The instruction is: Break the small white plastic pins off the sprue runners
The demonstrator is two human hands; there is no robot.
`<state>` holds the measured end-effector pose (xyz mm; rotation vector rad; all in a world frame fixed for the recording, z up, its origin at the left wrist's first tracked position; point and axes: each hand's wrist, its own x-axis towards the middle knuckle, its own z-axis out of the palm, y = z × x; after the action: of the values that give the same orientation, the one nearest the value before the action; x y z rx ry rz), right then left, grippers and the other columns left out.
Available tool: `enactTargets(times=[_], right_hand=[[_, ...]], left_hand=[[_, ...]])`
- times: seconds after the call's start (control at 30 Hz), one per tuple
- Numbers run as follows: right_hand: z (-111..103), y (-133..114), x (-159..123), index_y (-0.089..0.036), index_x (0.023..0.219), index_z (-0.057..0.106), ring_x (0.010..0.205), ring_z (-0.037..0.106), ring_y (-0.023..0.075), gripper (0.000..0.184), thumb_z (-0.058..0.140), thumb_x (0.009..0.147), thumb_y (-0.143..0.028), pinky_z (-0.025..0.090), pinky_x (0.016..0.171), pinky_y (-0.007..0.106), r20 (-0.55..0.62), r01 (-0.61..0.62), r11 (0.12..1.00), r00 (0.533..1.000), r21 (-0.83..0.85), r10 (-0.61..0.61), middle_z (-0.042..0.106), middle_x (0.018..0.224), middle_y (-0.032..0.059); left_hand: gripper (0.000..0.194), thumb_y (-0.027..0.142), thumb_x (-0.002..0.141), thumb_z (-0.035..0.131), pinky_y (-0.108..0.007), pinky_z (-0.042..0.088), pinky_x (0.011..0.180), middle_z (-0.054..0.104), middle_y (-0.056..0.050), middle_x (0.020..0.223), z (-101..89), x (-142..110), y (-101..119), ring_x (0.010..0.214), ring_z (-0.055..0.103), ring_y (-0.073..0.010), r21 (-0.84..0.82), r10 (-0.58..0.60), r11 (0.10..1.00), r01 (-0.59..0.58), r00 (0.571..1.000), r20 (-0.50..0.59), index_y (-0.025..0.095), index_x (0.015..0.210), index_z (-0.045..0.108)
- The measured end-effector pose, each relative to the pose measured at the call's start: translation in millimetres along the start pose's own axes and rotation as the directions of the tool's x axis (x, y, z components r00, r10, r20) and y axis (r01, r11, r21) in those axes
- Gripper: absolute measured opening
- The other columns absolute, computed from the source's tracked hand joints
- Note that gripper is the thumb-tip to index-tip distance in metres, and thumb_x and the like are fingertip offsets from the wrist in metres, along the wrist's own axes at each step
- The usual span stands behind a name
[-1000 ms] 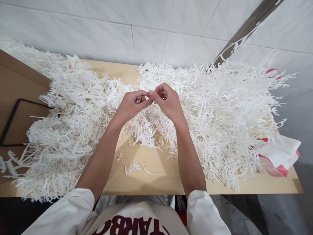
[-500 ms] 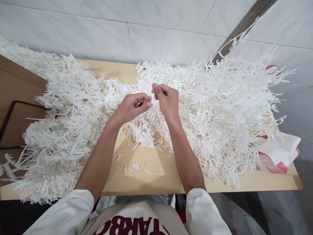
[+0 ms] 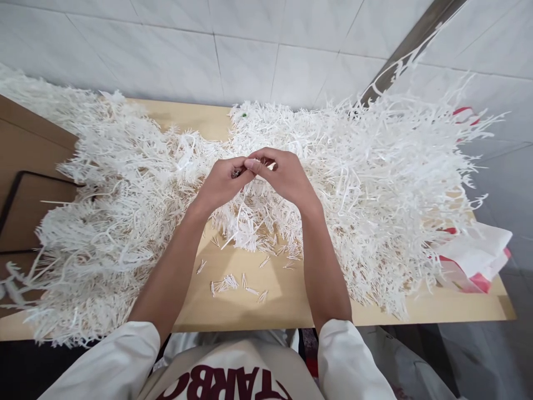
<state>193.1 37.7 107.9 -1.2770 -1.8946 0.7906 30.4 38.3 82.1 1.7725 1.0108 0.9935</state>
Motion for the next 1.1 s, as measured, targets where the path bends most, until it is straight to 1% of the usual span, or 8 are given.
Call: enactTargets(times=[0.27, 0.37, 0.43, 0.53, 0.63, 0.8, 0.97, 1.1], right_hand=[[4.4, 7.9, 3.0, -0.018, 0.066, 0.064, 0.054, 0.049, 0.0075, 0.046, 0.055, 0.078, -0.062, 0.036, 0.053, 0.023, -0.134, -0.001, 0.998, 0.991, 0.062, 0.009, 0.057, 0.057, -0.0022], [6.0, 23.9, 7.2, -0.019, 0.064, 0.060, 0.053, 0.047, 0.0072, 0.047, 0.050, 0.081, -0.061, 0.036, 0.053, 0.023, -0.289, -0.023, 0.994, 0.956, 0.103, 0.052, 0.050, 0.054, -0.0031], [5.7, 35.2, 8.8, -0.019, 0.067, 0.061, 0.054, 0.048, 0.0073, 0.046, 0.048, 0.083, -0.061, 0.037, 0.053, 0.023, -0.333, -0.050, 0.987, 0.938, 0.156, 0.100, 0.051, 0.057, -0.0026], [3.9, 39.7, 7.9, -0.023, 0.089, 0.067, 0.068, 0.055, 0.0092, 0.040, 0.052, 0.082, -0.059, 0.043, 0.058, 0.023, -0.197, -0.077, 0.977, 0.973, 0.201, 0.117, 0.063, 0.079, 0.0002], [2.9, 26.6, 4.7, -0.026, 0.107, 0.064, 0.084, 0.059, 0.0114, 0.043, 0.046, 0.086, -0.059, 0.047, 0.068, 0.025, -0.064, -0.048, 0.981, 0.996, 0.190, 0.062, 0.065, 0.101, 0.0022], [3.1, 5.5, 1.1, -0.022, 0.093, 0.064, 0.076, 0.060, 0.0115, 0.039, 0.056, 0.080, -0.058, 0.047, 0.070, 0.025, 0.093, -0.032, 0.987, 0.996, 0.155, 0.018, 0.065, 0.083, 0.0006], [0.6, 0.4, -1.1, -0.019, 0.074, 0.062, 0.062, 0.053, 0.0086, 0.043, 0.051, 0.081, -0.060, 0.041, 0.062, 0.024, 0.040, 0.039, 0.998, 0.998, 0.039, -0.040, 0.059, 0.067, -0.0015], [-0.9, -0.4, -2.2, -0.020, 0.071, 0.061, 0.061, 0.052, 0.0083, 0.044, 0.050, 0.081, -0.061, 0.040, 0.062, 0.024, -0.017, 0.076, 0.997, 0.997, 0.009, -0.076, 0.058, 0.064, -0.0022]], left_hand=[[0.019, 0.025, 0.087, 0.048, -0.021, 0.025, 0.049, 0.036, 0.005, 0.058, -2.5, -2.1, 6.9, 0.051, 0.029, -0.0050, -0.115, 0.007, 0.993, 0.004, 0.996, 0.093, 0.016, 0.071, 0.053], [0.017, 0.024, 0.086, 0.051, -0.021, 0.026, 0.048, 0.040, 0.005, 0.057, -4.9, -5.3, 13.5, 0.050, 0.031, -0.0045, -0.171, 0.069, 0.985, -0.035, 0.979, 0.192, 0.016, 0.071, 0.055], [0.017, 0.028, 0.087, 0.052, -0.021, 0.026, 0.048, 0.041, 0.005, 0.057, -4.8, -6.6, 16.3, 0.050, 0.031, -0.0047, -0.188, 0.087, 0.981, -0.051, 0.978, 0.188, 0.017, 0.074, 0.055], [0.020, 0.033, 0.090, 0.049, -0.021, 0.026, 0.048, 0.038, 0.005, 0.059, -3.4, -4.9, 12.3, 0.051, 0.030, -0.0055, -0.171, 0.062, 0.984, -0.045, 0.994, 0.094, 0.018, 0.078, 0.054], [0.022, 0.035, 0.091, 0.046, -0.022, 0.030, 0.052, 0.040, 0.004, 0.061, -4.7, -0.7, 1.7, 0.054, 0.034, -0.0064, -0.116, 0.028, 0.993, -0.022, 0.998, 0.049, 0.018, 0.078, 0.054], [0.028, 0.041, 0.091, 0.046, -0.023, 0.034, 0.059, 0.050, 0.002, 0.067, -12.2, 1.5, -5.6, 0.062, 0.044, -0.0079, -0.016, 0.014, 1.000, -0.013, 0.998, 0.061, 0.018, 0.083, 0.059], [0.033, 0.043, 0.092, 0.044, -0.023, 0.036, 0.063, 0.056, 0.000, 0.073, -13.1, -0.2, -1.7, 0.065, 0.045, -0.0084, -0.019, 0.055, 0.998, -0.053, 0.989, 0.137, 0.017, 0.087, 0.063], [0.033, 0.045, 0.091, 0.046, -0.021, 0.036, 0.057, 0.054, 0.000, 0.069, -10.9, -1.3, 2.0, 0.059, 0.043, -0.0071, -0.114, 0.064, 0.992, -0.048, 0.988, 0.140, 0.017, 0.086, 0.062]])
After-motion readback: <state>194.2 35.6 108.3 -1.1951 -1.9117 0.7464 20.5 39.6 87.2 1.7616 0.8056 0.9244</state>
